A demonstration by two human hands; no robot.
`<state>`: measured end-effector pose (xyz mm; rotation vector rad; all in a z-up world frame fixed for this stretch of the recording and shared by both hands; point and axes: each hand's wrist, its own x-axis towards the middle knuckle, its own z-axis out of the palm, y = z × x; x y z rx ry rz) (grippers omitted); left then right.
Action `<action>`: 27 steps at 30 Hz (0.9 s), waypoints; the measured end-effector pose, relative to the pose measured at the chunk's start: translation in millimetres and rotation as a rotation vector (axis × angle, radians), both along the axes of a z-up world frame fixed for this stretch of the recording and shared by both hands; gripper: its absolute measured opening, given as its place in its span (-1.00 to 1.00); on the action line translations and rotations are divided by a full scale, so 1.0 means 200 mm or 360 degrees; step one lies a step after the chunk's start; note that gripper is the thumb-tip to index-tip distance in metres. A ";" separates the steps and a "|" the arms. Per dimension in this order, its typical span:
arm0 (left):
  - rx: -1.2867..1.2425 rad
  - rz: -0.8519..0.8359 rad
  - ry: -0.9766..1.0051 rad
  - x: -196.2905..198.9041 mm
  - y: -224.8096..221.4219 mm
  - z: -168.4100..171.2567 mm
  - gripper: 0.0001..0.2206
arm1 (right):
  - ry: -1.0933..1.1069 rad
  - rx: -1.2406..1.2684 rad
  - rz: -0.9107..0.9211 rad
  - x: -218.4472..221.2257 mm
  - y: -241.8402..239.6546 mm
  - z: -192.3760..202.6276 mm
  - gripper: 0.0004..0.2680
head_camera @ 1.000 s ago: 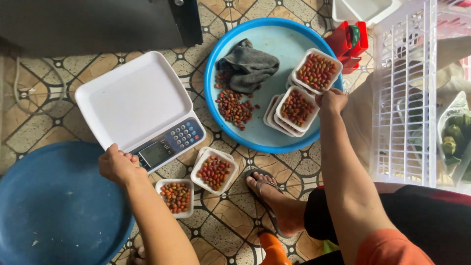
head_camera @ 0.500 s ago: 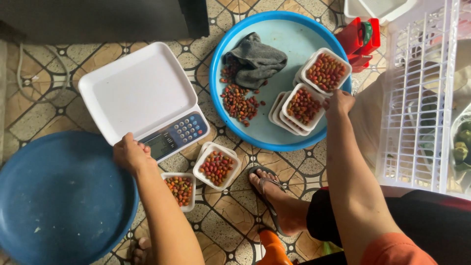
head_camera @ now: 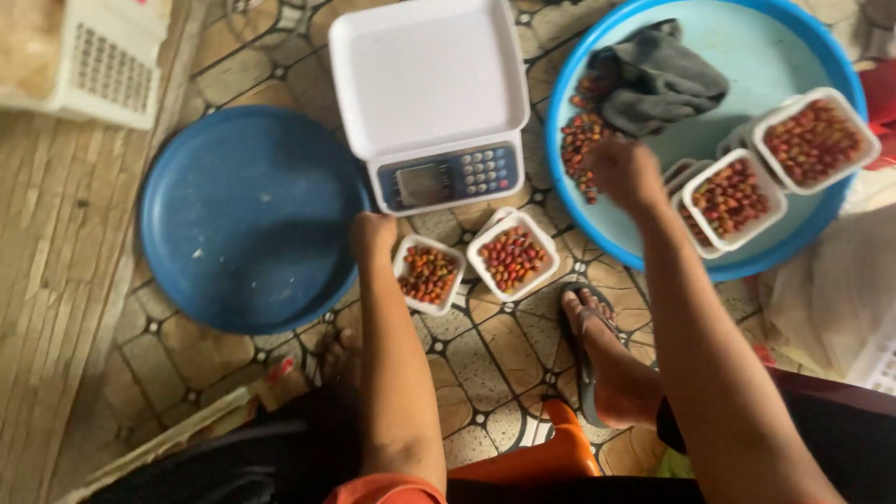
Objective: Two people are weighing small trays of red fruits on a digital scale and organizing them on larger blue trays on the floor.
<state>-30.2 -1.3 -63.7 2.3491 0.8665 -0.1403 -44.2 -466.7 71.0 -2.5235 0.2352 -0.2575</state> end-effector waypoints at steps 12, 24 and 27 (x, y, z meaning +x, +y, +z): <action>0.0128 -0.0756 0.0841 -0.38 0.07 -0.04 -0.71 | 0.0640 0.0108 -0.0018 -0.14 0.57 -0.54 -0.83; -0.0460 -0.0266 0.0300 -0.21 0.03 0.70 -0.75 | -0.0020 0.0329 -0.0042 0.13 0.47 0.14 -0.86; -0.0584 -0.0172 0.0024 -0.11 -0.10 0.76 -0.67 | -0.0035 0.0462 0.0020 0.11 0.59 0.19 -0.80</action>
